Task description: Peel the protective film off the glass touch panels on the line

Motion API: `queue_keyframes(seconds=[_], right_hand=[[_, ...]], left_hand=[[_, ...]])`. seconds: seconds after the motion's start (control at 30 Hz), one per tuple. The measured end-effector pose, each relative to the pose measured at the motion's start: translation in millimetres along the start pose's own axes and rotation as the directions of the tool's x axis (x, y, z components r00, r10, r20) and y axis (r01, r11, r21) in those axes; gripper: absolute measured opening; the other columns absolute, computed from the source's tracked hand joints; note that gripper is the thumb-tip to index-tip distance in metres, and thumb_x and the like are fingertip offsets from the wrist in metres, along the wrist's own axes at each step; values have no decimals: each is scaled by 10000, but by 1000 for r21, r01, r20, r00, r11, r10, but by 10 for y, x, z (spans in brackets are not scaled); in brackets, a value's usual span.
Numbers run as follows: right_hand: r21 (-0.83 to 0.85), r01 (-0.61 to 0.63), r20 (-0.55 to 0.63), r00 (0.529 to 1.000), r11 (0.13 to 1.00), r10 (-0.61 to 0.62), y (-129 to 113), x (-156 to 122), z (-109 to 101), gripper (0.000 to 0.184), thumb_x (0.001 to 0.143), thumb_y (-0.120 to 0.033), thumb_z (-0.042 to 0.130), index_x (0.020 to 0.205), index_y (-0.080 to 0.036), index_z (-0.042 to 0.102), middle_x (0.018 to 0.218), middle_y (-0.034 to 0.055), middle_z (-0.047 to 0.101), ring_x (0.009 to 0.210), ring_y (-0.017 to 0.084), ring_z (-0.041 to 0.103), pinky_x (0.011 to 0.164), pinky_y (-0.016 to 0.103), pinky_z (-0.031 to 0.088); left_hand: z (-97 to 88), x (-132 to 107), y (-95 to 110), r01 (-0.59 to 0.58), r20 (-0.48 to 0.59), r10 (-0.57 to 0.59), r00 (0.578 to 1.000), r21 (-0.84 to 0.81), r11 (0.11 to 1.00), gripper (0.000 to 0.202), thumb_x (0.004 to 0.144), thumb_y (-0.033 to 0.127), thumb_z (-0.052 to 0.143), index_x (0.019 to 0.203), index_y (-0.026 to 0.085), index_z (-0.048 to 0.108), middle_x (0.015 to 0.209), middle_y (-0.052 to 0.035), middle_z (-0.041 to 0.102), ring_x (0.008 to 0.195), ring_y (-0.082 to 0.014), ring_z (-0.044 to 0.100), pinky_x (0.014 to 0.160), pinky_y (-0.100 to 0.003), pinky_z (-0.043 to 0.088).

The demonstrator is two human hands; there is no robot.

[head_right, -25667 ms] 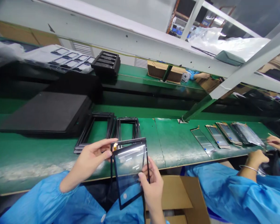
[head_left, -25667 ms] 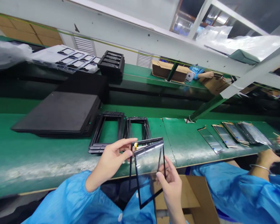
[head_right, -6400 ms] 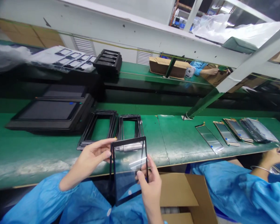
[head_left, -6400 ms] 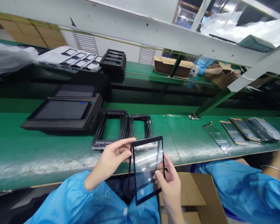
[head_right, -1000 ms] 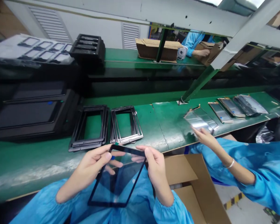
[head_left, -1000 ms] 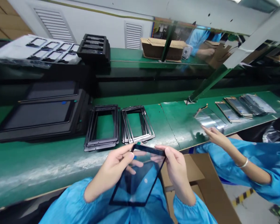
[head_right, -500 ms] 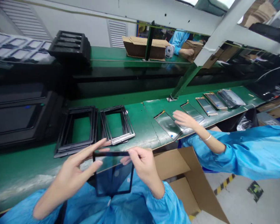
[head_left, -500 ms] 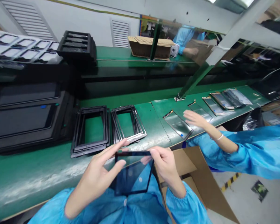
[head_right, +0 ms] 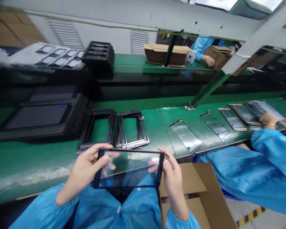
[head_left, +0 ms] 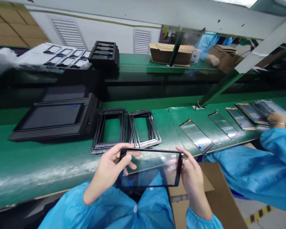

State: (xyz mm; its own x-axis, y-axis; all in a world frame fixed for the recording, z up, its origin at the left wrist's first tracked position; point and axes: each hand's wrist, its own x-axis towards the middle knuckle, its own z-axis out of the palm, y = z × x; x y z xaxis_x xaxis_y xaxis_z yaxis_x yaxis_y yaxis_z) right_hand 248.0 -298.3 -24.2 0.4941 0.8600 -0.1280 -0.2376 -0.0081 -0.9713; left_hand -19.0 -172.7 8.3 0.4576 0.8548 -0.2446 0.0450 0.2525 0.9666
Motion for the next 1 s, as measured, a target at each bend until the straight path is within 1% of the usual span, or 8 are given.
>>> queue_keyframes(seconds=[0.1,0.2,0.27,0.37,0.57,0.73,0.87,1.0], right_hand=[[-17,31,-84,996,999,-32,-47,-85,149,441,912,-442,800,1263,-209,671,741,50,832,516,235,778,501,297,625],[-90,69,-75,994,994,-76,-118,-128,277,334,910,-463,803,1089,-207,684,713,64,828,487,238,769,476,299,625],[-117,81,-59,994,990,-89,-127,-146,311,333,916,-480,799,1071,-210,680,714,69,829,482,244,768,469,310,632],[-119,78,-68,994,990,-86,-85,-180,294,310,936,-454,790,1094,-210,683,724,64,832,483,239,768,476,314,641],[-157,64,-117,990,986,-83,-75,-219,281,293,933,-431,800,1089,-199,714,750,73,835,524,252,784,487,320,651],[-90,-39,213,975,995,57,-193,-79,570,422,909,-445,812,1247,-218,702,746,61,832,559,268,790,563,363,668],[198,77,-63,996,977,-65,-260,218,629,386,996,-517,634,1282,-264,688,657,11,766,476,215,694,503,324,582],[136,173,-359,926,976,-114,68,490,410,229,976,-461,668,1072,-264,734,611,-8,695,464,189,606,491,321,503]], left_hand=[[6,24,55,-73,4,73,997,150,986,301,981,447,696,1174,219,664,1207,-166,806,745,-262,811,547,-316,629],[29,71,175,-324,60,342,938,509,798,228,989,336,657,1181,272,761,1499,-117,664,1174,-330,753,947,-443,632],[60,122,247,-477,227,451,863,660,581,289,983,300,656,1241,312,786,1471,-76,693,1311,-340,676,1159,-511,494],[109,208,288,-601,459,392,797,669,437,280,1017,323,637,1236,305,811,1175,-63,834,1094,-319,776,1088,-495,538],[152,236,270,-599,484,353,801,649,469,307,1071,327,565,1237,282,820,1101,-69,853,971,-302,811,850,-381,606],[171,131,434,-557,491,311,814,508,656,402,1007,299,667,1399,249,740,1139,-88,830,976,-276,785,854,-353,613],[-338,317,736,-418,-32,460,887,368,831,537,979,287,703,1508,237,627,908,-34,760,707,-183,725,684,-295,614],[-1431,874,1246,-352,-593,465,657,303,885,606,902,157,750,1484,162,582,821,22,627,640,-115,657,604,-226,568]])
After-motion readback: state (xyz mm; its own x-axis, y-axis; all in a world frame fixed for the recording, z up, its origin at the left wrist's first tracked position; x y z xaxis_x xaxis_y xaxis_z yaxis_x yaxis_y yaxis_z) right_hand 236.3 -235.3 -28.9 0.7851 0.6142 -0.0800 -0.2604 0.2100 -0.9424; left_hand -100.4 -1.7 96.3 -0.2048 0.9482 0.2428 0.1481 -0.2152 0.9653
